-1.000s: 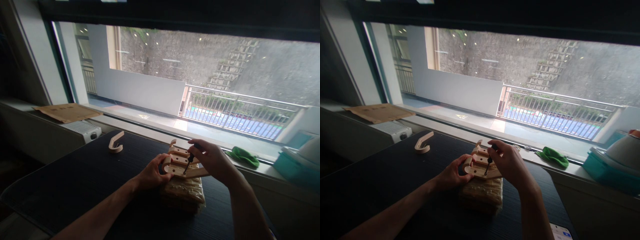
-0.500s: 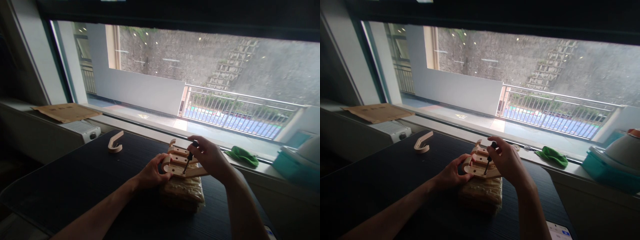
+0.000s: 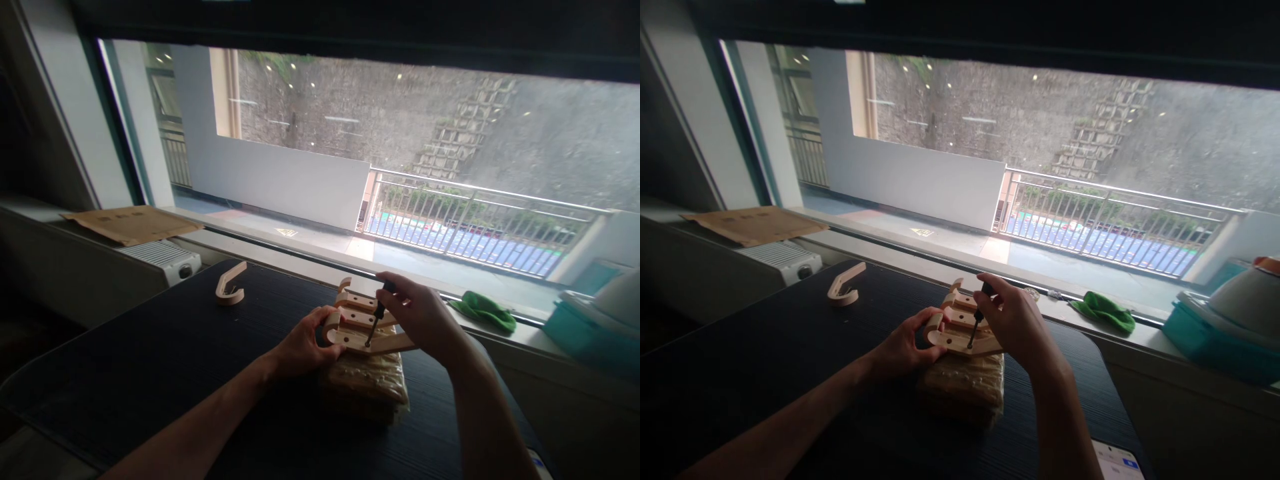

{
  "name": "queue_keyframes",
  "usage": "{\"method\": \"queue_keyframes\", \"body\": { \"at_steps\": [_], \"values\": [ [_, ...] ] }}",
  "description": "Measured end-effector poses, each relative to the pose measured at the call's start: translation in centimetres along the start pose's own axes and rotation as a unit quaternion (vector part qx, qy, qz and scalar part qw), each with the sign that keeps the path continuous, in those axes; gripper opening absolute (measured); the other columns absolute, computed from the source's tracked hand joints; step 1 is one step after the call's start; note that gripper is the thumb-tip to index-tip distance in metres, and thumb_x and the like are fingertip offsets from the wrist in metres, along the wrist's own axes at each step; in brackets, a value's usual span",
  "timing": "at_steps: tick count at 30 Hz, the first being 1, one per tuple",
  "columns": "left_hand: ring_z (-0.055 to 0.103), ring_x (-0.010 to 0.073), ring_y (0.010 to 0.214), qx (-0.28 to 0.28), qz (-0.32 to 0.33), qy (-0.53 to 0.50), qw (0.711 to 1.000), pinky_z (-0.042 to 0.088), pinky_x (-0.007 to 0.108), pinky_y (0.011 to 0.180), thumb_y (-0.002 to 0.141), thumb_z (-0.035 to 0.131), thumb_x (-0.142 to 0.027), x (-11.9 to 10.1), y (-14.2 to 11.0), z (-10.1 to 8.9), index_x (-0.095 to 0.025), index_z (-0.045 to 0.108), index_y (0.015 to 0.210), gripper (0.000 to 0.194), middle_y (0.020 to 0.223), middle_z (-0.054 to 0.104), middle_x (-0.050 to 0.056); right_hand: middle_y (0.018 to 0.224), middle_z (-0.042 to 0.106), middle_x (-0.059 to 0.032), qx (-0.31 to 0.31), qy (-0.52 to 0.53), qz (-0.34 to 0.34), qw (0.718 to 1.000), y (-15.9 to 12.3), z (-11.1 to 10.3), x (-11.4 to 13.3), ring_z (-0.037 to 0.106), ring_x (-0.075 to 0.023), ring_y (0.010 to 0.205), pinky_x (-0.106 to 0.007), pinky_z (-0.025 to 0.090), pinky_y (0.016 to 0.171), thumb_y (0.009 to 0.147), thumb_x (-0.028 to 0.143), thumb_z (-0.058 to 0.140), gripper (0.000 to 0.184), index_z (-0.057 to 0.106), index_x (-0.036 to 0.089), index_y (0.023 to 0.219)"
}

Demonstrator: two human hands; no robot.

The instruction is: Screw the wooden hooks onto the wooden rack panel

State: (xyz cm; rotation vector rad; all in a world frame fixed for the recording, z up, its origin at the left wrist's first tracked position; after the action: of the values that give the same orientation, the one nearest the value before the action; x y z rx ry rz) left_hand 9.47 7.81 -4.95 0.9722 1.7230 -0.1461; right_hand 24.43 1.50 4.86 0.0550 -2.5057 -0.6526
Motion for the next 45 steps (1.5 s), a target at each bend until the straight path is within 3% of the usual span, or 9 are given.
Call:
{"method": "queue_keyframes", "body": {
  "at_steps": [6,11,18,22,32,38,45],
  "values": [
    [0.05,0.014,0.081,-0.006,-0.014,0.022,1.0,0.044,0.025,0.076,0.066,0.062,-0.02,0.5,0.0,-0.1,-0.017,0.051,0.101,0.037,0.087,0.054,0.001,0.086,0.062,-0.0045,-0.017,-0.039,-0.039,0.998,-0.1,-0.2,1.3,0.056,-0.0144,0.069,-0.028,0.041,0.062,0.082,0.037,0.045,0.034,0.063,0.023,0.106],
    [0.051,0.0146,0.082,-0.007,-0.014,0.001,1.0,0.044,0.026,0.077,0.065,0.062,-0.019,0.5,0.0,0.0,-0.017,0.052,0.1,0.037,0.086,0.055,0.001,0.082,0.065,-0.0039,-0.029,-0.015,-0.013,0.999,0.0,-0.4,0.4,0.056,-0.014,0.068,-0.027,0.04,0.061,0.081,0.037,0.045,0.027,0.064,0.02,0.092],
    [0.051,0.0144,0.082,-0.007,-0.012,0.005,1.0,0.045,0.025,0.075,0.065,0.062,-0.019,0.4,0.1,-0.1,-0.017,0.053,0.099,0.035,0.087,0.054,0.001,0.064,0.063,-0.0009,-0.015,-0.022,0.009,1.0,-0.3,-0.2,0.9,0.052,-0.0121,0.057,-0.025,0.036,0.055,0.079,0.042,0.046,0.028,0.063,0.02,0.084],
    [0.051,0.0137,0.081,-0.008,-0.012,0.01,1.0,0.044,0.024,0.075,0.065,0.062,-0.018,0.1,0.0,-0.1,-0.016,0.054,0.099,0.035,0.088,0.054,0.001,0.063,0.061,-0.0004,0.028,0.011,-0.002,1.0,-0.3,0.7,1.7,0.05,-0.0114,0.056,-0.024,0.037,0.053,0.078,0.045,0.048,0.031,0.064,0.019,0.083],
    [0.05,0.014,0.083,-0.009,-0.004,0.012,1.0,0.043,0.024,0.077,0.065,0.062,-0.018,0.3,0.0,-0.2,-0.016,0.054,0.099,0.035,0.089,0.054,0.001,0.052,0.052,0.0013,-0.027,-0.061,0.046,0.997,0.1,-0.2,-0.8,0.039,-0.0094,0.049,-0.023,0.029,0.047,0.078,0.052,0.045,0.039,0.06,0.018,0.067],
    [0.051,0.0148,0.084,-0.008,-0.015,0.006,1.0,0.044,0.025,0.077,0.065,0.062,-0.018,0.3,0.0,-0.1,-0.017,0.053,0.101,0.037,0.088,0.055,0.001,0.058,0.057,0.0009,0.017,-0.021,0.005,1.0,-0.2,0.8,1.0,0.043,-0.0098,0.051,-0.023,0.031,0.049,0.078,0.05,0.046,0.035,0.06,0.018,0.072],
    [0.051,0.0151,0.084,-0.009,-0.019,-0.001,1.0,0.044,0.025,0.078,0.064,0.063,-0.02,0.2,0.0,-0.2,-0.018,0.055,0.099,0.036,0.088,0.055,0.001,0.051,0.053,0.001,-0.003,-0.064,0.034,0.997,0.2,0.5,-1.1,0.038,-0.0089,0.046,-0.023,0.027,0.045,0.077,0.054,0.044,0.041,0.057,0.017,0.064]
  ]
}}
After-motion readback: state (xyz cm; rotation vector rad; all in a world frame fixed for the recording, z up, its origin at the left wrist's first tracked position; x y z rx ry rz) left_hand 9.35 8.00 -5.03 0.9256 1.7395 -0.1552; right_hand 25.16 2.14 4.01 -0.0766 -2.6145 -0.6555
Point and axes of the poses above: each hand's wrist, its own y-axis towards the middle knuckle, its own z-axis out of the palm, x = y × z, the point moved 7 cm from there along y, towards the middle knuckle
